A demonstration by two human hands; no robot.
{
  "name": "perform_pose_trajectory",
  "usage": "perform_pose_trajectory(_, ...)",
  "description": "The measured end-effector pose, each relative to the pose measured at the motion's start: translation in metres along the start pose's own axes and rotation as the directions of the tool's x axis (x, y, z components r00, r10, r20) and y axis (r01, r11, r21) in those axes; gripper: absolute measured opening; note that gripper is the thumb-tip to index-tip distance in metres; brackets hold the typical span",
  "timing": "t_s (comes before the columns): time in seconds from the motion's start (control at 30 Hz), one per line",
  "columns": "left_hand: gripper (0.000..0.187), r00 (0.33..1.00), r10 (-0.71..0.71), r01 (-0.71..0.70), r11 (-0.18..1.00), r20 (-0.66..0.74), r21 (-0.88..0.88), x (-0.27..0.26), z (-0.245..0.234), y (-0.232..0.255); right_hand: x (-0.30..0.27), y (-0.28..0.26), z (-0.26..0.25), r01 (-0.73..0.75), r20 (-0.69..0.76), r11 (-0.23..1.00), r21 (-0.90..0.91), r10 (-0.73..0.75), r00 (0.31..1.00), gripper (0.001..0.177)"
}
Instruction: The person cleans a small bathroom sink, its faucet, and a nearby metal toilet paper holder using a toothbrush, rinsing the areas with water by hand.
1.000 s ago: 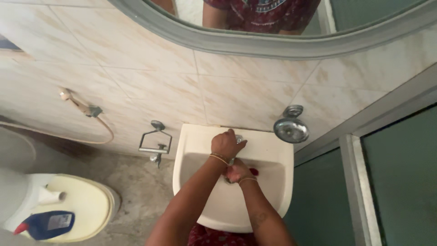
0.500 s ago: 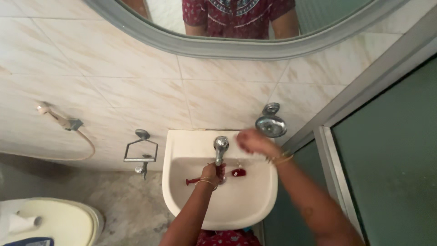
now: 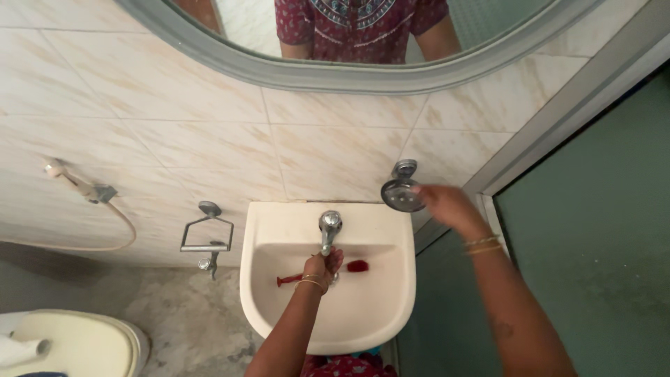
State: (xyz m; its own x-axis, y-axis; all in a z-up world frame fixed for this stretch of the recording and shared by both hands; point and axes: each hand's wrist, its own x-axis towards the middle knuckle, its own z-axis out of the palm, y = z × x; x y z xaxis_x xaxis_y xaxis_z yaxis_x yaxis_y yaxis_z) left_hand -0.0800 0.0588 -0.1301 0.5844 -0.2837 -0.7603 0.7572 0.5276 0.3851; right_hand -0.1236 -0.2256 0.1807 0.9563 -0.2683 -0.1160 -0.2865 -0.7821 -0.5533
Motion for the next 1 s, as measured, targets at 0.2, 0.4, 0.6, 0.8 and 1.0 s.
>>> perform_pose_trajectory(0.2,0.032,1.000,-0.003,0.002,1.000,0.001,0.013,0.012,-0.006,-0.007,-0.027,-0.028,0.052,0.117,0.179,0.650,-0.751,0.030,0.983,0.097)
perform_pose_trajectory(0.4,0.031,0.999,-0.003,0.003,1.000,0.035,0.009,0.004,-0.005,-0.008,-0.013,0.017,0.064,0.362,-0.023,0.922,0.140,-0.363,0.932,0.046)
perform_pose_trajectory(0.6,0.028,0.999,0.027,-0.027,1.000,0.026,0.010,-0.001,-0.016,0.005,-0.014,0.024,0.220,-0.101,0.200,0.655,0.749,-0.078,0.977,0.014)
perform_pose_trajectory(0.8,0.029,0.995,0.087,-0.089,0.995,0.041,0.047,-0.016,-0.064,0.020,0.004,0.017,0.367,-0.741,0.740,-0.009,0.671,-0.058,0.670,0.023)
perform_pose_trajectory(1.0,0.031,0.993,0.036,-0.026,0.995,-0.113,0.095,-0.044,-0.087,0.041,0.022,0.011,0.398,-0.674,0.666,-0.232,0.702,-0.121,0.736,0.013)
